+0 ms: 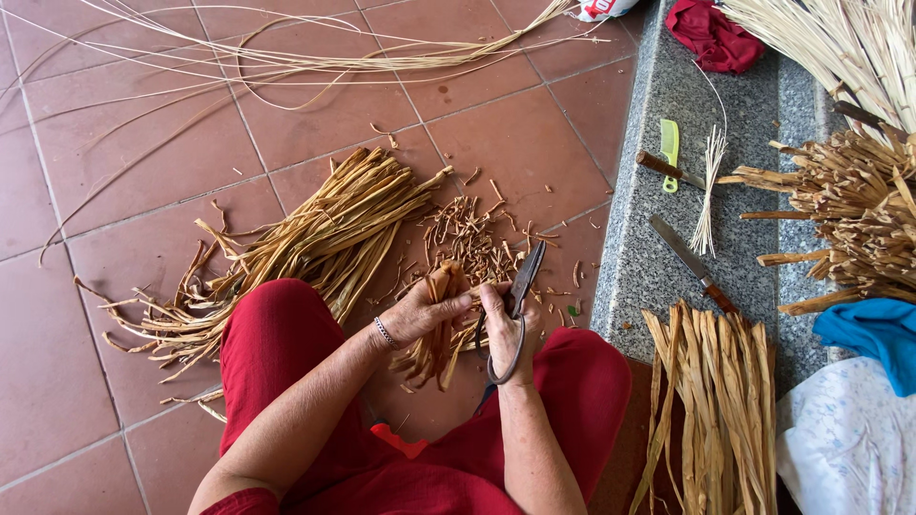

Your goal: The person sits on a tiled floor and uses shears to trim dried plant strips. They repeatedly pick up strips from a pile, cut them into smaller pieces, and place the trimmed pieces onto a nearby ledge.

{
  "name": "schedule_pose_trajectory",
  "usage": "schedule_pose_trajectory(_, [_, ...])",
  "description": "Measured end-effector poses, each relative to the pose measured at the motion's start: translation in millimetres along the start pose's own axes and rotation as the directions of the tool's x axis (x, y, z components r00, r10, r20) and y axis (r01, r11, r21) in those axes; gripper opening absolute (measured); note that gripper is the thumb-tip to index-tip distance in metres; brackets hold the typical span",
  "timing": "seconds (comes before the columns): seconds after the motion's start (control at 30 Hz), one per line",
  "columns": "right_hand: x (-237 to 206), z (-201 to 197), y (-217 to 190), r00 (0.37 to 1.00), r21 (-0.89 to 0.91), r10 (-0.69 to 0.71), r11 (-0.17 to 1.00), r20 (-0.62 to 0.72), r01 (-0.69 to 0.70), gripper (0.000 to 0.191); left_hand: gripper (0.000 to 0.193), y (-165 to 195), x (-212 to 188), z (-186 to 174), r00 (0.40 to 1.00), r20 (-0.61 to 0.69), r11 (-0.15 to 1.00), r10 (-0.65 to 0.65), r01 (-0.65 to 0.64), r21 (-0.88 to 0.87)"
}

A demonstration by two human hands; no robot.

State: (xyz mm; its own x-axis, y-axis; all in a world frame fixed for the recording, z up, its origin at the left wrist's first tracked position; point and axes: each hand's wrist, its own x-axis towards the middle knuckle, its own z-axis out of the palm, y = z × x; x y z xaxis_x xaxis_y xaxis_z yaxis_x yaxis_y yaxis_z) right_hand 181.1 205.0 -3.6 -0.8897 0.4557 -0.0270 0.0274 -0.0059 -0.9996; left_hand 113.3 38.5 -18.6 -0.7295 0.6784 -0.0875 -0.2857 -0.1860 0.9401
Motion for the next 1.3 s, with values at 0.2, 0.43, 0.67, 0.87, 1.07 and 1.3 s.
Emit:
schedule_pose_trajectory(0.2, [7.5, 4.2, 37.0, 0.971, 0.029, 0.032, 0.999, 0.238, -0.04, 0.046, 0.028, -0.3, 2.5, -12.0, 0.981, -0.188, 0.999, -0.053, 0.052, -0.011])
schedule_pose_trajectory(0.43, [-6.8, 16.6, 20.1, 0.927, -0.224, -0.005, 0.97, 0.376, 0.096, 0.064, 0.025, -1.0, 2.5, -14.3, 0.977, -0.204, 0.992, -0.061, 0.036, -0.124])
schedule_pose_trajectory(0.67, [-8.4, 19.8, -1.0, 0.947, -0.479, 0.025, 0.867, 0.322, 0.14, 0.071, 0.02, -5.6, 5.4, -15.2, 0.992, -0.126, 0.991, 0.018, -0.035, -0.133])
schedule_pose_trajectory(0.87, [-11.7, 21.6, 12.4, 0.969, -0.566, -0.023, 0.808, 0.246, 0.163, 0.067, 0.02, 5.1, 2.2, -10.9, 0.994, -0.113, 0.99, 0.007, -0.023, -0.14])
schedule_pose_trajectory(1.07, [-9.3, 18.5, 7.8, 0.954, -0.48, -0.195, 0.83, 0.227, 0.284, 0.058, 0.024, 4.0, 1.1, -12.0, 0.992, -0.119, 0.993, -0.031, 0.017, -0.116])
schedule_pose_trajectory(1.3, [-3.6, 12.9, 0.1, 0.975, -0.199, -0.198, 0.956, 0.103, 0.215, 0.026, 0.019, -28.8, 10.7, -17.4, 0.978, -0.182, 0.982, 0.104, -0.071, 0.177])
